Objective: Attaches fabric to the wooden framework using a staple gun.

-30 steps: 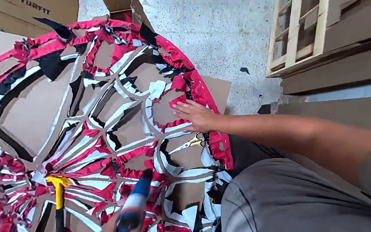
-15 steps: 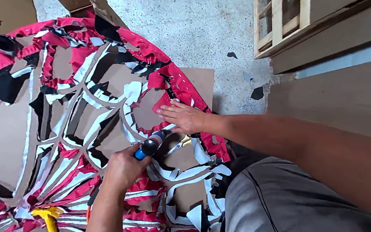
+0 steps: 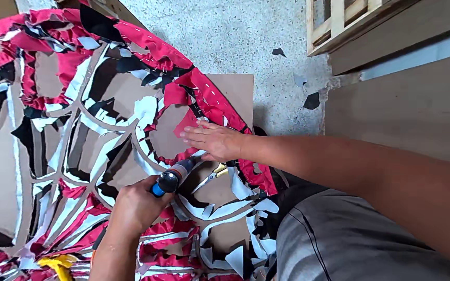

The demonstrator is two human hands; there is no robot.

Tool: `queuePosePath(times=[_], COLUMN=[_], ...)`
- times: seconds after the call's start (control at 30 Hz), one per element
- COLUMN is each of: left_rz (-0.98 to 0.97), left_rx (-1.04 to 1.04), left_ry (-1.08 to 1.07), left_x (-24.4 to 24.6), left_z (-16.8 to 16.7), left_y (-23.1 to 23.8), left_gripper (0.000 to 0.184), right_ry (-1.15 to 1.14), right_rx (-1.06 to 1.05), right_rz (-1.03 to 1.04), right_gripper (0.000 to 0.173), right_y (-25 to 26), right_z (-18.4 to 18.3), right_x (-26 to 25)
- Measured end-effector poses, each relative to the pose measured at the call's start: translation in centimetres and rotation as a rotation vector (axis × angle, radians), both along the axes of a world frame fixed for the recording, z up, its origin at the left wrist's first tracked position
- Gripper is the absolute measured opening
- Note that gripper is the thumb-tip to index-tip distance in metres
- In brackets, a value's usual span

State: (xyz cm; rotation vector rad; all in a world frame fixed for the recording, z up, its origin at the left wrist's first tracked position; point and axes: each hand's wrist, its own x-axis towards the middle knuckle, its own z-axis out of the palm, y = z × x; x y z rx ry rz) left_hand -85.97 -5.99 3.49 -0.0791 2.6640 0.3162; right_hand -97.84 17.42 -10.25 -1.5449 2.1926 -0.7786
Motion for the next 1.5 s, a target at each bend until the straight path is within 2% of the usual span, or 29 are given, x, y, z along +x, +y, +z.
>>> queuePosePath(times=[0.1,0.2,0.3,0.37,0.53,0.67,0.77,0.87,0.93,1.13,1.5], left_rz=[-0.036,-0.036,-0.058,-0.076,-0.066,-0.055,-0.082,-0.105,-0.114,-0.140,-0.153], left_rx=[0.031,0.058,0.076,0.077,0.068,0.046,0.054,0.061,0.069,0.060,0.044], left_ry=[0.079,0.083,0.095,0.102,0.084,0.102,0.106,0.104,0.108,0.081,0.069], left_x=[0.3,0.2,0.2,0.2,-0.4,-0.8,-1.6,-2.1,-2.4,-3.6,-5.0], left_z=[-0.2,-0.3,-0.6,-0.6,-0.4,-0.3,-0.3,-0.3,-0.5,-0.6,-0.4], left_y=[0.3,1.1,1.3,1.4,2.1,2.8,3.9,4.4,4.9,6.0,7.9], left_gripper=[0.031,0.033,0.035,0.038,0.037,0.037,0.035,0.034,0.036,0.035,0.031], right_ry=[-0.054,0.044,0.047,-0.053,-0.367,-0.510,-0.703,-0.920,-1.023,-1.082,-1.052], right_rx=[0.008,0.038,0.078,0.104,-0.054,0.008,0.099,0.127,0.084,-0.011,-0.019], right_rz=[0.046,-0.018,-0.317,-0.466,-0.559,-0.672,-0.797,-0.760,-0.732,-0.733,-0.729], right_gripper=[0.058,0.055,0.081,0.094,0.100,0.111,0.098,0.058,0.045,0.042,0.043], right_y=[0.8,4.4,8.2,8.7,8.5,8.4,8.6,9.2,9.4,9.4,9.4], right_z=[1.5,2.8,1.9,1.1,0.6,2.2,3.0,2.3,1.5,0.8,0.6], right_x=[-1.1,-2.0,-1.7,-0.7,0.3,0.1,-0.4,-1.1,-1.2,-1.0,-1.0])
